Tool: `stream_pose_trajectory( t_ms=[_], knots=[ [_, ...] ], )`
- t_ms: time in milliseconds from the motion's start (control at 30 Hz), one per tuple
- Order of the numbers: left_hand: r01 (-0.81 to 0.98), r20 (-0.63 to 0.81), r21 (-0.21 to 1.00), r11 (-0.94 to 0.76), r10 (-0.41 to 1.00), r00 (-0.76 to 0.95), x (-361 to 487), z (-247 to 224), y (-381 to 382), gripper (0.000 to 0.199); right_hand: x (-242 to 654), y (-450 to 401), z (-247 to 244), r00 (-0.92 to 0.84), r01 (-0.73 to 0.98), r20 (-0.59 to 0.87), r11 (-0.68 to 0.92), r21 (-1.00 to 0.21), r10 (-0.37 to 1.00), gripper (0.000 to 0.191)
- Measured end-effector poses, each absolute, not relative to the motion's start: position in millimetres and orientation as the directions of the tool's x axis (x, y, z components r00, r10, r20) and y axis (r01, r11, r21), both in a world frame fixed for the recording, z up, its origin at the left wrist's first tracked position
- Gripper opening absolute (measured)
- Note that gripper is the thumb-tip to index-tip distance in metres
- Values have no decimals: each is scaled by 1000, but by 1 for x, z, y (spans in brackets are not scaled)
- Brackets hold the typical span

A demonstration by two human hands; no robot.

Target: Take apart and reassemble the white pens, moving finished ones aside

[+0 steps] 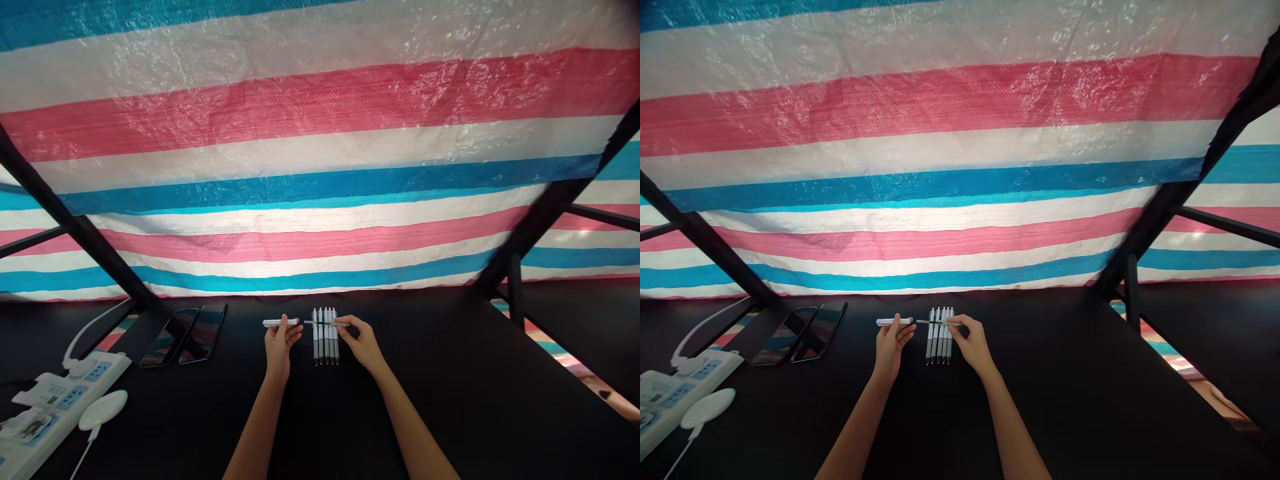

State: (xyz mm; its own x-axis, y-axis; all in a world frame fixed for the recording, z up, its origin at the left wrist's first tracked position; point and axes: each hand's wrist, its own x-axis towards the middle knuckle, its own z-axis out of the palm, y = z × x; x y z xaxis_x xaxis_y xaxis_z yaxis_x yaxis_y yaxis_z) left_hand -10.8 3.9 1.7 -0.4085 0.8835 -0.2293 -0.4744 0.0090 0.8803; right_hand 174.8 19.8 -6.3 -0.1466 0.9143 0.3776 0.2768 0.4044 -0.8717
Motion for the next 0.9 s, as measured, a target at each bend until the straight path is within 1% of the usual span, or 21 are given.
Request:
stream_pose_trajectory(
  t_ms=[167,400,600,900],
  knots=[
    [-456,-220,890,11,887,-407,-12,2,3,23,176,21,-7,-148,251,349,376,-892,925,21],
    [-431,-192,902,25,917,-349,-4,3,1,26,175,23,-10,-127,203,323,344,-917,938,24],
    [-400,-172,917,18,920,-353,-2,3,1,28,174,27,-16,-112,177,312,328,-928,943,27],
    [-365,-118,931,6,951,-286,4,-4,2,34,168,22,-16,-169,125,275,298,-946,946,25]
  ],
)
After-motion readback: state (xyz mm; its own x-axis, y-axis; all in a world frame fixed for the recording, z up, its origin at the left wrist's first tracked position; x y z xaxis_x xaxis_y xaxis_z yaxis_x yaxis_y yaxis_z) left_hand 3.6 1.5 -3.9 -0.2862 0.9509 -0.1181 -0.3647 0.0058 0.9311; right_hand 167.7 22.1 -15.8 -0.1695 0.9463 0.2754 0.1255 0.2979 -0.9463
